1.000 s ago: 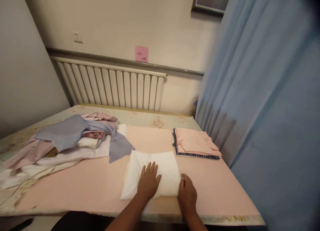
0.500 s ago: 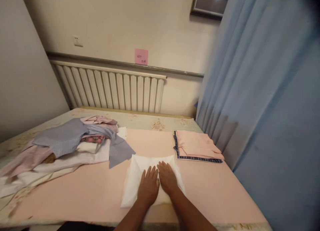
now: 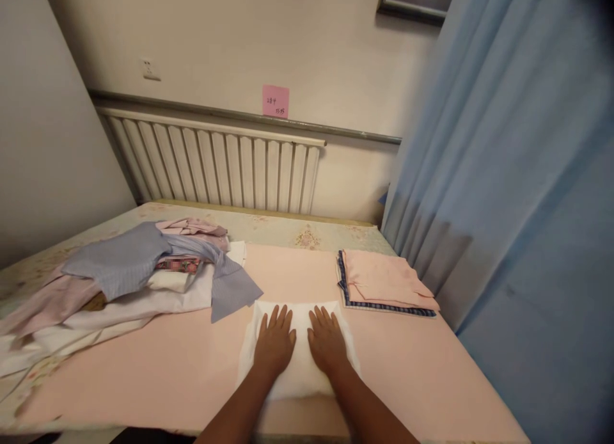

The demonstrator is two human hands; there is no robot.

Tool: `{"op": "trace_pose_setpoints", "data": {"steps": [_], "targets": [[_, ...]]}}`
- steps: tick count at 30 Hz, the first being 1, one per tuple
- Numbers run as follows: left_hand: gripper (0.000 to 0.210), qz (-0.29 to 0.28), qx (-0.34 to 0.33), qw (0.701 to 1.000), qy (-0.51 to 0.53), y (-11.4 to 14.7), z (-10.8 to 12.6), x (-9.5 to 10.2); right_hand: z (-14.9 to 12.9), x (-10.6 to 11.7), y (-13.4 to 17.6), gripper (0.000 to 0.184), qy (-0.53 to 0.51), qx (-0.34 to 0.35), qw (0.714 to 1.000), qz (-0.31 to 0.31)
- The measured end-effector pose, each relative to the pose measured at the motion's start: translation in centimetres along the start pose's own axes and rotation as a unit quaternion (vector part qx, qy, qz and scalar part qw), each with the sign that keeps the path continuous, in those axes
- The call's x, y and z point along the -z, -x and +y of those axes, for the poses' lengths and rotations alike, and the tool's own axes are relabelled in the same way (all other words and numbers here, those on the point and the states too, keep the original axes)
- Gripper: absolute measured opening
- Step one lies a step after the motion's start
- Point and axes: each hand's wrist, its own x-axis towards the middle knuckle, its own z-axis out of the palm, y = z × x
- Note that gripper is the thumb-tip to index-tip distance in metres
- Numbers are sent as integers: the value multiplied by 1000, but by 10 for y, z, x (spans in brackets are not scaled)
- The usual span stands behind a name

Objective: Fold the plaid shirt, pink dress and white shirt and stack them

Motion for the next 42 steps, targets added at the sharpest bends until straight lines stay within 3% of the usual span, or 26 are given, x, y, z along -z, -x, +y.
{"op": "trace_pose_setpoints", "data": {"steps": [12, 19, 42], "targets": [[53, -18, 86, 996, -5, -9, -20, -6, 9, 9, -8, 50, 18, -43, 998, -41], [55, -16, 123, 992, -23, -6, -23, 1, 24, 8, -3, 51, 38, -68, 996, -47], [56, -47, 122, 990, -49, 42, -37, 23, 34, 13, 38, 52, 48, -78, 996, -13]]}}
